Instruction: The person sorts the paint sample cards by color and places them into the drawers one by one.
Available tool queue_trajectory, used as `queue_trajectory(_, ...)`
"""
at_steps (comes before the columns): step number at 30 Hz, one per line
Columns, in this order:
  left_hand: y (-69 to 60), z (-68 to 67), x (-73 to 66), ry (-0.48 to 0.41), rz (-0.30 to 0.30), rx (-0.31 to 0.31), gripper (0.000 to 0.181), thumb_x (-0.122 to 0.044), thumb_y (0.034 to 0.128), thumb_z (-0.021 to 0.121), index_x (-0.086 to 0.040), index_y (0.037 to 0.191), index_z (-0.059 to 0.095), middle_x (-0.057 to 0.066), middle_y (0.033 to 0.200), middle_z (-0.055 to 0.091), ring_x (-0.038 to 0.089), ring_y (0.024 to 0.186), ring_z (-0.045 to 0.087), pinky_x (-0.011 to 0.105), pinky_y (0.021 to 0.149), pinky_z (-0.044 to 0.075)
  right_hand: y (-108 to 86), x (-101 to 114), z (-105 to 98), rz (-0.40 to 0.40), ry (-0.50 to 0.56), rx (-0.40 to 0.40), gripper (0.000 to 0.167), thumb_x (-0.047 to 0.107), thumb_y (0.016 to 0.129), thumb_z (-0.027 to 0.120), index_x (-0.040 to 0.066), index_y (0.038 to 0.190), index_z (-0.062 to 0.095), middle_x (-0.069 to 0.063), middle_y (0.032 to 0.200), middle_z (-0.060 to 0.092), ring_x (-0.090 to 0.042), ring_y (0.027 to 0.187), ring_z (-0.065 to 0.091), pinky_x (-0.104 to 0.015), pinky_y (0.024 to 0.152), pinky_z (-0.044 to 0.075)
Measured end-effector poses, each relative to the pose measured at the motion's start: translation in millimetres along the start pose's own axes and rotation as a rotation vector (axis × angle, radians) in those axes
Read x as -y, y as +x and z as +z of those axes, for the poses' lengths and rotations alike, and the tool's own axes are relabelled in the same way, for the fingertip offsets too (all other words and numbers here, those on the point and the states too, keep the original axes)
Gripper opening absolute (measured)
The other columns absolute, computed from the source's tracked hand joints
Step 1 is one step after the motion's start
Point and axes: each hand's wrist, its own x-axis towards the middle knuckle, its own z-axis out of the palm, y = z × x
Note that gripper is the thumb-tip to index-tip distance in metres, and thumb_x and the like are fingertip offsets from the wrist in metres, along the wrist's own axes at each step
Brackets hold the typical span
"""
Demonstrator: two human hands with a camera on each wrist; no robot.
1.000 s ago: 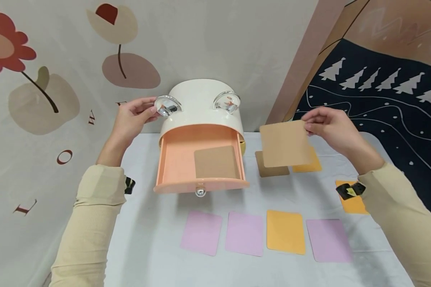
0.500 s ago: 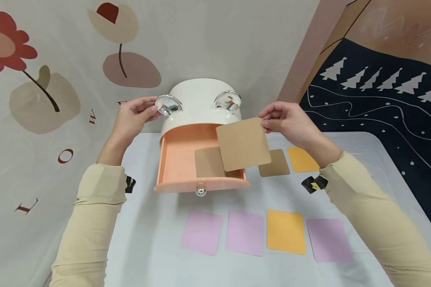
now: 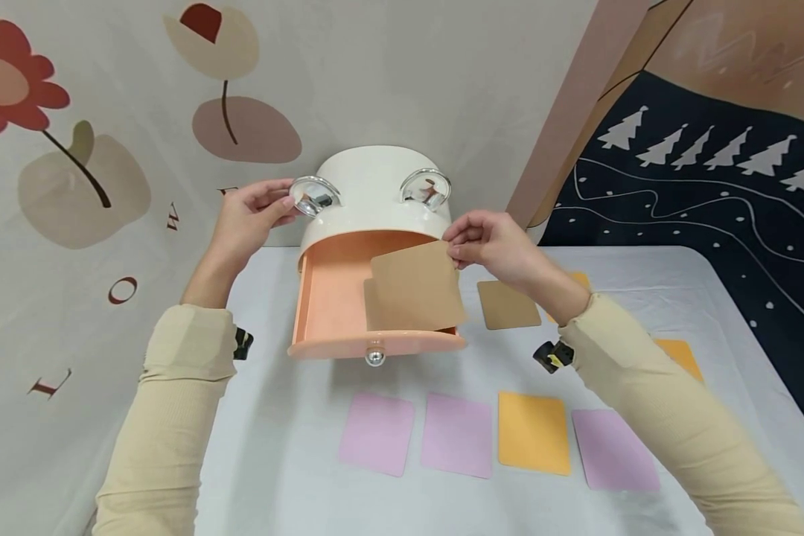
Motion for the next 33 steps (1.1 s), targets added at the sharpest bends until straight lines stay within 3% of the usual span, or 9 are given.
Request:
queue_trajectory(9,-0.4,0.8,0.4,0.0,-0.007,0.004,0.035,-0.013,0.0891,0.058,0.0,0.122,0.056,0.001,0.097,0.062,0.007,0.08,0.061,0.019,0.078,0.052,-1.8,-4.4,4.4,0.014,-0.134,0.09,0.013,-0.009,0.087,0.053,-0.009,0.098,0.061,-0.015,0.088,0.062,-0.019,0.076,0.061,-0.036,0.078,0.054)
queue_trajectory(16,-0.3,0.4,-0.1,0.004,-0.002,0.001,0.035,-0.013,0.089,0.058,0.001,0.121,0.056,0.002,0.098,0.062,0.01,0.082,0.062,0.019,0.077,0.052,-3.8,-5.8,-3.1,-0.014,-0.207,0.136,0.015,-0.008,0.086,0.056,-0.006,0.099,0.063,-0.015,0.092,0.063,-0.024,0.081,0.06,-0.031,0.078,0.053)
queue_trajectory(24,0.0,-0.2,0.4,0.001,-0.008,0.008,0.036,-0.014,0.0893,0.058,0.0,0.122,0.056,0.001,0.098,0.062,0.008,0.081,0.062,0.019,0.078,0.052,-4.2,-7.9,-20.4,0.01,-0.192,0.085,0.017,-0.003,0.086,0.059,-0.006,0.103,0.062,-0.015,0.097,0.062,-0.024,0.084,0.061,-0.032,0.078,0.053)
queue_trajectory(28,-0.2,-0.6,-0.1,-0.003,-0.005,0.009,0.035,-0.013,0.0895,0.058,0.001,0.122,0.056,0.0,0.097,0.062,0.007,0.08,0.062,0.018,0.077,0.052,-4.5,-17.6,-38.5,0.015,-0.191,0.025,0.017,-0.001,0.087,0.059,-0.007,0.103,0.061,-0.015,0.096,0.063,-0.023,0.08,0.062,-0.031,0.074,0.054)
queue_trajectory(33,-0.3,-1.0,-0.2,-0.006,-0.002,0.009,0.035,-0.013,0.0897,0.057,0.001,0.121,0.056,-0.001,0.096,0.062,0.006,0.079,0.061,0.018,0.077,0.052,-6.0,-37.9,-66.7,0.09,-0.225,-0.021,0.02,0.003,0.088,0.059,-0.006,0.106,0.059,-0.011,0.095,0.064,-0.019,0.08,0.063,-0.033,0.076,0.054)
